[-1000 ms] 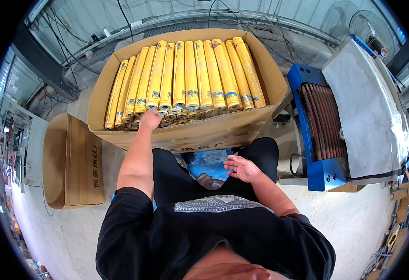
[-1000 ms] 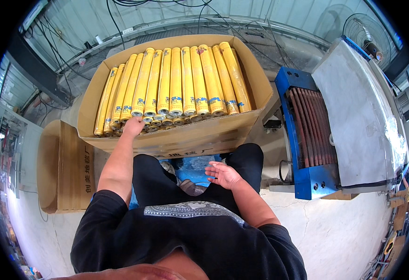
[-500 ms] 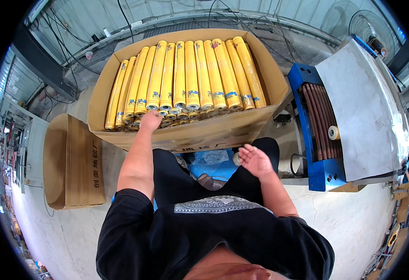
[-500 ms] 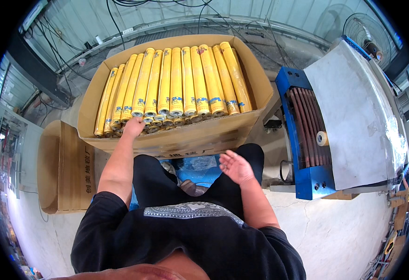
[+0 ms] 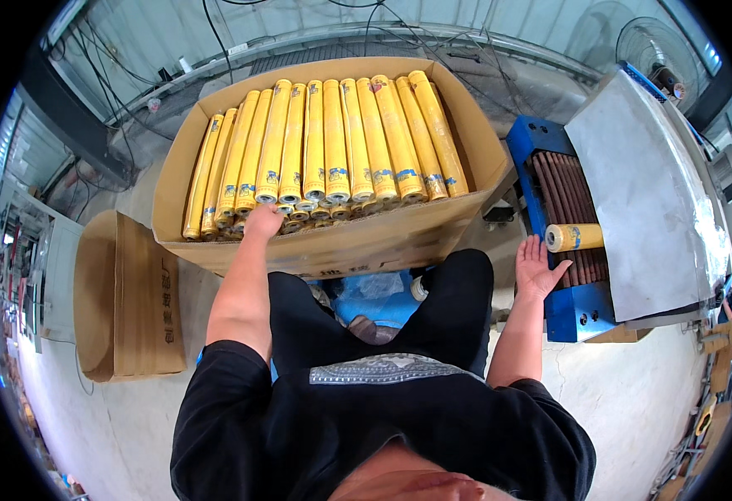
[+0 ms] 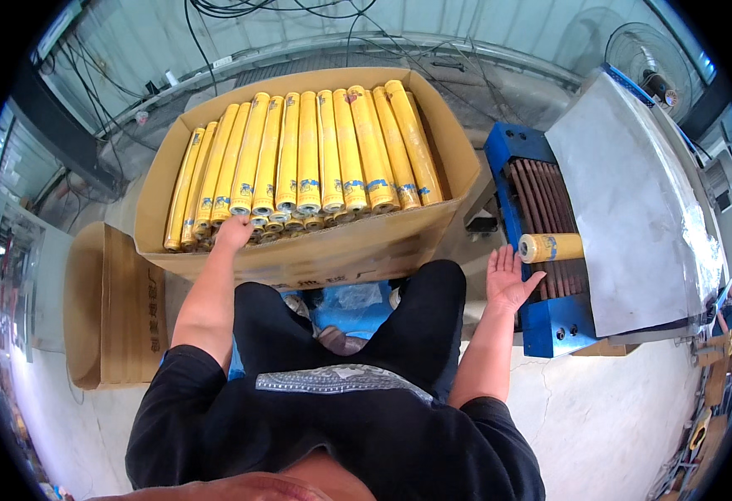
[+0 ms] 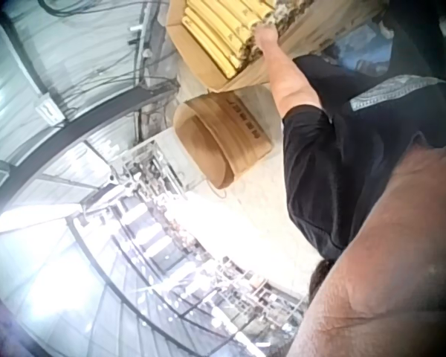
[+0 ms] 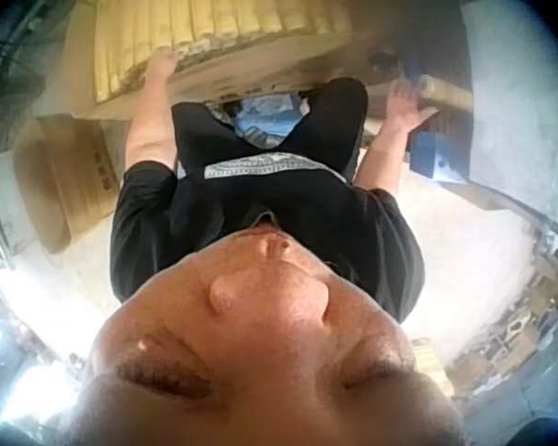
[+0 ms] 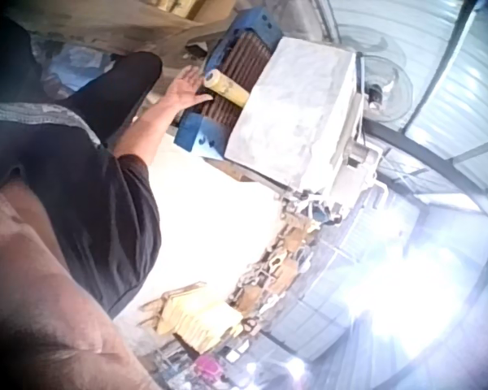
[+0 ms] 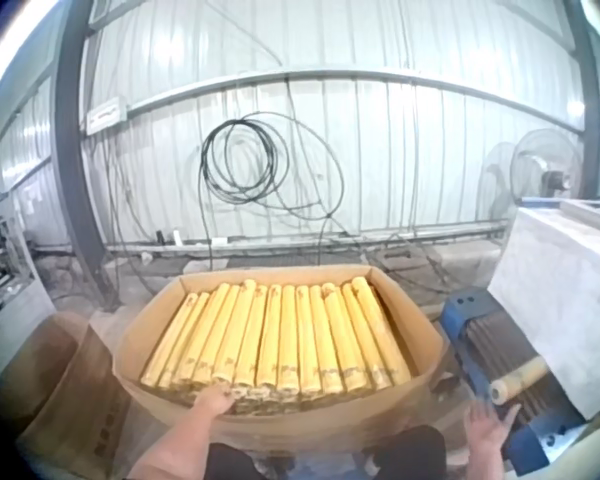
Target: The person repeatedly picks up yellow cylindrical objects from a large cardboard box and places them onto a blue conveyor belt. The person handles the items one by one, transferring them from the box to the machine.
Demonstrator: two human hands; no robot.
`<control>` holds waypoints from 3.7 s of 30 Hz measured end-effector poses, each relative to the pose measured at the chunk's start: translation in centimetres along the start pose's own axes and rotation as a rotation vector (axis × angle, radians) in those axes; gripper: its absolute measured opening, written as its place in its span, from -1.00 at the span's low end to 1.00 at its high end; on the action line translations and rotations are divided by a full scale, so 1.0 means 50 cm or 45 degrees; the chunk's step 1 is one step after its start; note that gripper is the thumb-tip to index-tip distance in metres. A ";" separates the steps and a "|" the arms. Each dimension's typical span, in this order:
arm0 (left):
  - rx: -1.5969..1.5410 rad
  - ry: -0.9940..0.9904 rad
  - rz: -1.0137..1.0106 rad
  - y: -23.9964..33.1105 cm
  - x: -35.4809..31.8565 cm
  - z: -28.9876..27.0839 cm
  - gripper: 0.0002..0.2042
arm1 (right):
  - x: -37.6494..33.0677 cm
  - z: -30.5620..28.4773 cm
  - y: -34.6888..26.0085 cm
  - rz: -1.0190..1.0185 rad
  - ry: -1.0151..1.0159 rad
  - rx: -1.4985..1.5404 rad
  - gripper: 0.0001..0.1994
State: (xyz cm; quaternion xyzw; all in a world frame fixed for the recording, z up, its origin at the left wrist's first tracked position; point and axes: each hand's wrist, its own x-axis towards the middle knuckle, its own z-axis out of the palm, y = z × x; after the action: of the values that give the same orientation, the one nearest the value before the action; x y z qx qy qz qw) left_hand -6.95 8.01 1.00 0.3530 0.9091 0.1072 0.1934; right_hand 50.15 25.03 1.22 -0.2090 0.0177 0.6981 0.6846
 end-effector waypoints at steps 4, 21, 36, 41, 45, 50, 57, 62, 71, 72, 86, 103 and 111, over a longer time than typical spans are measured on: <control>0.011 0.013 0.001 -0.012 0.000 0.003 -0.65 | 0.049 0.018 -0.003 -0.159 -0.069 -0.066 -0.22; -0.560 0.025 0.280 0.155 -0.098 -0.025 -0.76 | -0.288 0.063 0.299 0.443 -0.607 -0.922 -0.58; -0.787 0.181 0.439 0.277 0.068 -0.186 -0.25 | -0.308 0.153 0.476 0.951 -1.372 -1.417 -0.20; 0.018 -0.191 0.100 0.204 0.163 -0.045 -0.06 | -0.299 -0.019 0.314 1.053 -1.030 -1.691 -0.34; 0.201 -0.033 0.350 0.152 0.128 0.028 -0.16 | -0.284 -0.059 0.168 0.898 -0.435 -1.429 -0.49; 0.261 0.124 0.467 0.103 0.123 0.033 -0.27 | -0.117 -0.069 0.032 0.421 -0.103 -1.066 -0.42; 0.000 0.139 0.220 0.118 0.068 0.006 -0.30 | 0.035 0.098 -0.035 -0.023 0.293 -0.193 -0.12; -0.150 0.220 0.426 0.112 0.036 0.022 -0.34 | 0.213 0.032 -0.081 -0.041 0.065 0.342 -0.50; -0.862 -0.493 0.796 0.340 -0.204 0.055 -0.38 | -0.106 0.041 0.212 0.739 -0.261 0.122 -0.55; -1.037 -0.791 0.837 0.386 -0.234 0.074 -0.33 | -0.160 0.009 0.250 0.859 -0.303 -0.021 -0.56; -1.515 -0.419 0.710 0.213 -0.357 -0.014 -0.13 | -0.334 0.036 0.382 1.390 -0.978 -1.344 -0.32; -0.073 0.568 -0.165 -0.181 0.159 -0.283 -0.18 | -0.214 -0.107 0.139 -0.465 -1.065 -2.589 -0.60; -0.220 0.396 -0.257 -0.243 0.313 -0.175 -0.32 | -0.227 -0.059 0.185 -0.643 -1.287 -2.745 -0.70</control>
State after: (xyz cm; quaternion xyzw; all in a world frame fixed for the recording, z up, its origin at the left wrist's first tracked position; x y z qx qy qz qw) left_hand -28.57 9.33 0.56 0.2214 0.9462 0.2182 0.0901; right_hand 41.76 12.80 -0.29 -0.3726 -0.8813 0.2048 0.2064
